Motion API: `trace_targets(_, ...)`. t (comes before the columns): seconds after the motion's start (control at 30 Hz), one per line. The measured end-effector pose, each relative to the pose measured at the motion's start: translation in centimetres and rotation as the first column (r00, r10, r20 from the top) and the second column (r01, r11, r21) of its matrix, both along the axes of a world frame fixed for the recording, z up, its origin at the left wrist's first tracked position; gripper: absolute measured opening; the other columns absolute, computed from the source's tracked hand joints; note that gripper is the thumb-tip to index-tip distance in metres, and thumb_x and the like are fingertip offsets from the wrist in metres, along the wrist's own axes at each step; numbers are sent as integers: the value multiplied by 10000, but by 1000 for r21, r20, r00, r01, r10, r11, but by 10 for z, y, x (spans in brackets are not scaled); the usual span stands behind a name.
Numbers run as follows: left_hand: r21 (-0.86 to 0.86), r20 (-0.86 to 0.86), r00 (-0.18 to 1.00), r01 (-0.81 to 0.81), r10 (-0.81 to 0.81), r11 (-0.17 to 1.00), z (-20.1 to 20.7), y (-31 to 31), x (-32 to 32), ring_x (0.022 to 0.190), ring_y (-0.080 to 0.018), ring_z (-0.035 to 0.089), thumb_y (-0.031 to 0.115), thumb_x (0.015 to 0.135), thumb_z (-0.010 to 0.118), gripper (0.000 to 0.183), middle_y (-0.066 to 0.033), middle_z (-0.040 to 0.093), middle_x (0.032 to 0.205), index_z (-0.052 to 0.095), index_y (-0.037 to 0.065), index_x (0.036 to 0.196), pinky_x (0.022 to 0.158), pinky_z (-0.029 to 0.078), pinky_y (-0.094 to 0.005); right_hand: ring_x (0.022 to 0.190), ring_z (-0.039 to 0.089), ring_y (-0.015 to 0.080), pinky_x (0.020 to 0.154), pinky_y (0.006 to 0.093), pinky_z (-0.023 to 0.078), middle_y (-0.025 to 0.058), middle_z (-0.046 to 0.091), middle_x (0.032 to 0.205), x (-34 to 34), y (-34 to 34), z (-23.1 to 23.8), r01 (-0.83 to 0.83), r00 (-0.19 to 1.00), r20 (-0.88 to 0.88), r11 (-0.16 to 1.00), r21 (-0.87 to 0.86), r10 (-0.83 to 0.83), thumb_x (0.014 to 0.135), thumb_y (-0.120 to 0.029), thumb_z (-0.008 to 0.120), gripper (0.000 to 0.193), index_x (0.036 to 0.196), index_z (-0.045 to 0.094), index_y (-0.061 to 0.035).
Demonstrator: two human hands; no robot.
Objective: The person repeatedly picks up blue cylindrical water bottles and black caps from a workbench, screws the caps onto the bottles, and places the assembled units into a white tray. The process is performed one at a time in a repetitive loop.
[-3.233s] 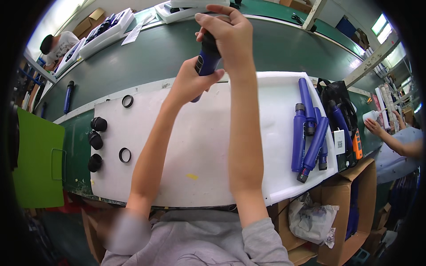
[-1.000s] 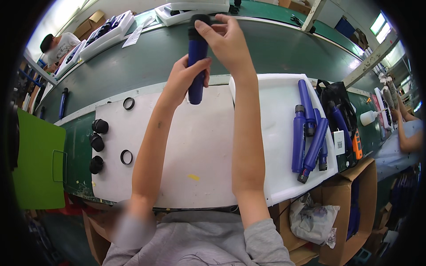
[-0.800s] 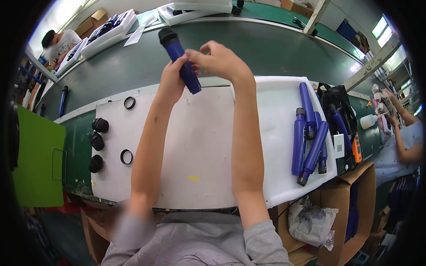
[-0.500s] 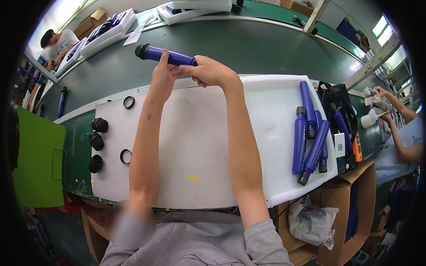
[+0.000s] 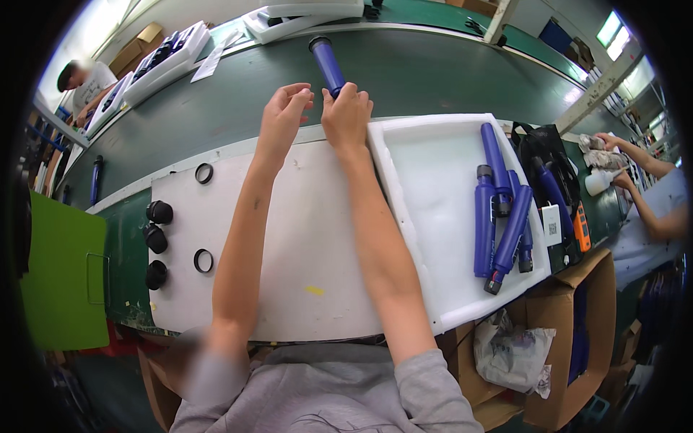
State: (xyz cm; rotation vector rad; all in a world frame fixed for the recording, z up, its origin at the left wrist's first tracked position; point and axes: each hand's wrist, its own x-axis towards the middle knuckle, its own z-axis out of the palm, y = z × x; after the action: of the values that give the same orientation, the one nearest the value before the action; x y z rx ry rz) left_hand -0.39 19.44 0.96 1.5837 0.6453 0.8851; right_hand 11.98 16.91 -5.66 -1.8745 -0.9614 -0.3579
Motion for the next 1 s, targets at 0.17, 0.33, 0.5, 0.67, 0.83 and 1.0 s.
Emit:
trace_targets(0.17,177,131,981,122,-146,977,-6,-28,17,958,-156,636,179,984,566,278,-104,666,1080,628,-23,1163,863,504,-288,1001,524,326,854,480,389,136,590,957,13,18,-34,132,959,255,991,-4,-126,811,-223,681,214,883,574,-52)
trace_targets(0.33,636,-57,950,272,-307,723,12,-108,32,864,-151,634,83,928,631,211,-85,648,954,636,3,1123,819,509,-289,1046,509,347,916,470,387,168,584,1013,22,18,-42,382,895,326,900,-211,-304,746,-256,699,269,880,616,-38)
trace_targets(0.5,437,-362,847,523,-389,732,21,-195,47,837,-424,663,252,913,646,382,-266,626,1038,569,-66,1112,755,541,-464,1045,518,357,920,482,397,178,590,1017,5,18,-45,453,813,476,878,-153,-336,735,-266,699,283,883,634,-34)
trace_targets(0.67,289,-651,674,645,-349,707,3,-251,90,834,-394,686,467,888,648,604,-278,652,927,566,-123,989,728,559,-446,1042,532,362,919,492,411,181,601,1020,8,-9,-25,272,921,303,961,-56,-243,747,-266,687,277,896,649,-36)
trace_targets(0.83,268,-671,679,596,-297,757,2,-245,103,784,-375,693,402,822,693,527,-221,667,837,595,-106,922,685,573,-442,1038,547,367,919,503,426,185,611,1023,3,-7,-16,193,951,246,981,-3,-187,760,-267,675,273,908,665,-38)
trace_targets(1.0,226,-499,771,556,-396,800,-11,-228,102,775,-428,677,352,729,732,460,-279,660,806,655,-99,773,734,561,-468,1023,564,362,894,521,442,178,627,997,28,-2,-22,225,941,265,974,-29,-210,747,-311,687,318,908,665,-38)
